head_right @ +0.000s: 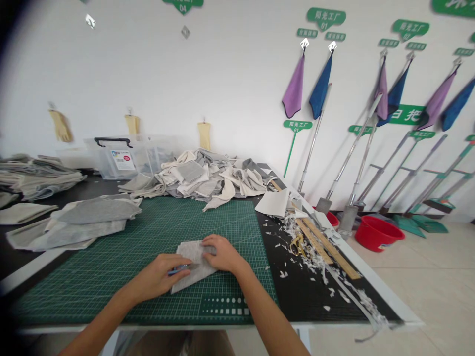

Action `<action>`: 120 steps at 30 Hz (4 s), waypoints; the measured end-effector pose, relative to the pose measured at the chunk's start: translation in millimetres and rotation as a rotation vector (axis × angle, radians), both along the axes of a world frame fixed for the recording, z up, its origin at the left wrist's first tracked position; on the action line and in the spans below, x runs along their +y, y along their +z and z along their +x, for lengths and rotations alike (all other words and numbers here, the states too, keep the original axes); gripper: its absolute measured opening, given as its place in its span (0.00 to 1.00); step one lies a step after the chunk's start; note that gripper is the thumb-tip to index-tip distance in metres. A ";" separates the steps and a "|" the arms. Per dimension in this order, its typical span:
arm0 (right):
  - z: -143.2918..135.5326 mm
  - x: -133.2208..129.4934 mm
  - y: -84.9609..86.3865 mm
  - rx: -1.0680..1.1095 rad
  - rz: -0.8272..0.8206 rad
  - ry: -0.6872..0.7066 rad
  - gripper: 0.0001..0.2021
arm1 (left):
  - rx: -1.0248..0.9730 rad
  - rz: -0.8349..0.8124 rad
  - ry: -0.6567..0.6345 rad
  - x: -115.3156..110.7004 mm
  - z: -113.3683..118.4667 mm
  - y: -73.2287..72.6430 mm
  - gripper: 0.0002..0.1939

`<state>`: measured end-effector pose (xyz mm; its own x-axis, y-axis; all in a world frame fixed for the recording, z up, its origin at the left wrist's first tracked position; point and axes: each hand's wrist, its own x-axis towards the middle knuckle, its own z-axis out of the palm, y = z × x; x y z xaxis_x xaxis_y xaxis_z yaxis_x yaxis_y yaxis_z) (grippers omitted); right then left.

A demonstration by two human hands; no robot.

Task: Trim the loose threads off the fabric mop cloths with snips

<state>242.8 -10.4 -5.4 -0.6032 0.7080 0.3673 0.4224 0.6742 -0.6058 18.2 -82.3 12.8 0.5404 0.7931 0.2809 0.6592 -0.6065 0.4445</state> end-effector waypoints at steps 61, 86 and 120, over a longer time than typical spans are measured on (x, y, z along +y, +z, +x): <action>-0.8 3.7 -1.7 -0.011 -0.010 0.050 0.18 | -0.170 0.131 0.157 -2.0 0.5 -15.7 0.14; -0.6 -1.9 1.4 0.008 -0.062 0.000 0.19 | -0.153 0.145 0.176 -6.2 0.1 -18.2 0.14; 8.1 27.5 -6.9 0.553 -0.463 -0.137 0.12 | 0.116 0.195 -0.008 37.3 37.3 18.1 0.14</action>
<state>250.9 17.1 -12.3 -0.3114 0.9202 0.2371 0.0347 0.2603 -0.9649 55.5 -45.0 30.9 0.5838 0.7258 0.3639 0.6942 -0.6786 0.2397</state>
